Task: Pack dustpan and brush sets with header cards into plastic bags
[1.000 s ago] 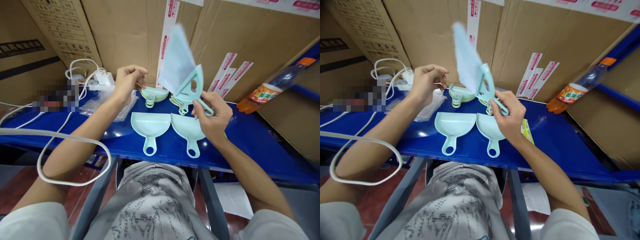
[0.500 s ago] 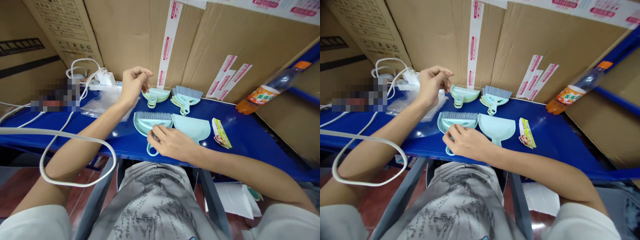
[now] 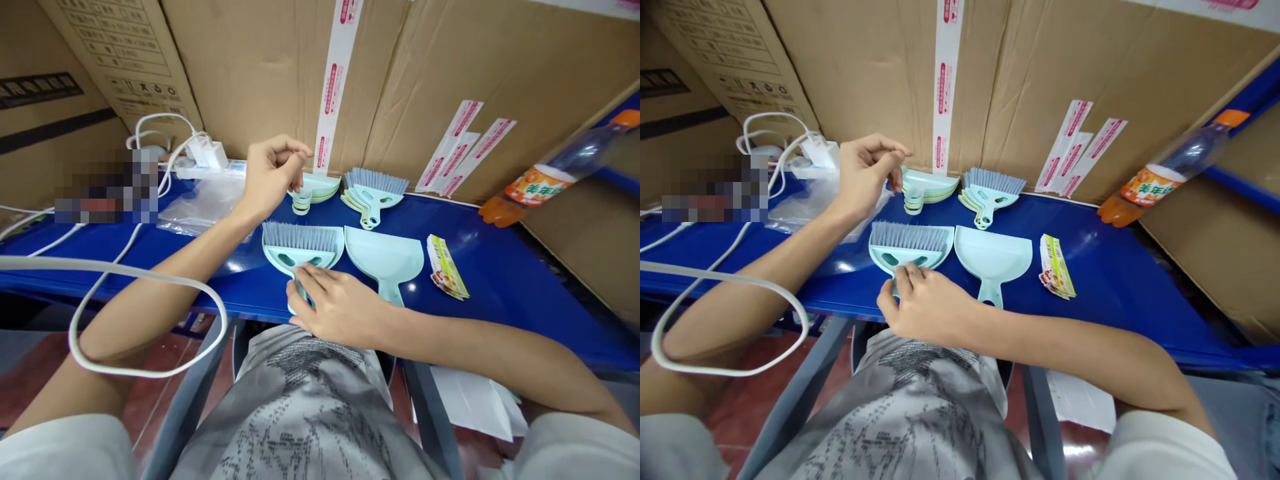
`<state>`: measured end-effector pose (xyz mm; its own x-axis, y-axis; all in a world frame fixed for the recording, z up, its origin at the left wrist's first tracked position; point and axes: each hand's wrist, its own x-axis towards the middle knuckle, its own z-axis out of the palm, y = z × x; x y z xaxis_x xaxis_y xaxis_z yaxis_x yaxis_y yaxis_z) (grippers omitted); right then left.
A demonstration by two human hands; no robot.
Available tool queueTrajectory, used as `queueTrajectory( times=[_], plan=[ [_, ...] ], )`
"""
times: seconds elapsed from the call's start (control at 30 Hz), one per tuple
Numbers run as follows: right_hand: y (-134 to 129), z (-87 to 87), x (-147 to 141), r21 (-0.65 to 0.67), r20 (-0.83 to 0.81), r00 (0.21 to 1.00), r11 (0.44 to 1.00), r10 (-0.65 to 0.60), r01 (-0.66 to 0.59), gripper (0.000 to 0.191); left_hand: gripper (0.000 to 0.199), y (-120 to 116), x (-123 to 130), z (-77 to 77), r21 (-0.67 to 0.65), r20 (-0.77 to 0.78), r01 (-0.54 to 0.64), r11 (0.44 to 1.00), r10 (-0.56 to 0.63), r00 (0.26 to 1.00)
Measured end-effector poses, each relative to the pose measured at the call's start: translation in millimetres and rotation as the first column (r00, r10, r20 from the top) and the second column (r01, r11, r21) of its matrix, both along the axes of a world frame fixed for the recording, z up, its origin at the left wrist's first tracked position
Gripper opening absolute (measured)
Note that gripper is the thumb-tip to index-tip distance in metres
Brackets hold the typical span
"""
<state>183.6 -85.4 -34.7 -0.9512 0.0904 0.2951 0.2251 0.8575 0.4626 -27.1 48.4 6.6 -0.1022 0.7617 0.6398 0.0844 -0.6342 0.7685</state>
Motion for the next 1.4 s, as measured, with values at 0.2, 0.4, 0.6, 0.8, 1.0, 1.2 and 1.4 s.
queueTrajectory(
  times=[0.2, 0.4, 0.6, 0.8, 1.0, 1.2, 1.4],
  plan=[
    [-3.6, 16.9, 7.1, 0.197, -0.048, 0.994, 0.977, 0.098, -0.087, 0.036, 0.017, 3.4, -5.2, 1.8, 0.001, -0.007, 0.017, 1.0, -0.017, 1.0],
    [34.1, 83.2, 34.6, -0.241, -0.339, 0.934, 0.97, -0.116, 0.032, 0.022, 0.029, 2.2, -11.9, 8.1, -0.232, -0.162, 0.356, 0.905, -0.397, 0.904],
    [77.9, 110.3, 77.3, -0.679, -0.596, 0.723, 0.7, -0.348, -0.223, 0.028, 0.056, -6.8, -17.8, 15.7, -0.285, -0.07, 0.416, 0.863, -0.452, 0.889],
    [103.8, 103.1, 104.3, -0.562, -0.822, 0.417, 0.67, -0.388, -0.485, 0.024, 0.085, 1.1, -23.0, 12.9, -0.074, -0.119, 0.496, 0.865, -0.502, 0.857],
    [118.1, 74.4, 106.2, -0.528, -0.838, 0.278, 0.568, -0.469, -0.631, 0.025, 0.088, 6.4, -2.0, -2.7, -0.025, -0.1, 0.423, 0.906, -0.423, 0.9],
    [113.0, 57.2, 100.4, -0.591, -0.79, 0.375, 0.44, -0.484, -0.676, 0.035, 0.074, -12.7, 6.7, -2.5, -0.084, -0.07, 0.339, 0.937, -0.345, 0.936],
    [109.5, 57.5, 102.8, -0.699, -0.689, 0.49, 0.311, -0.534, -0.645, 0.041, 0.06, -6.6, 3.9, -3.8, -0.026, -0.028, 0.224, 0.974, -0.225, 0.974]
  ],
)
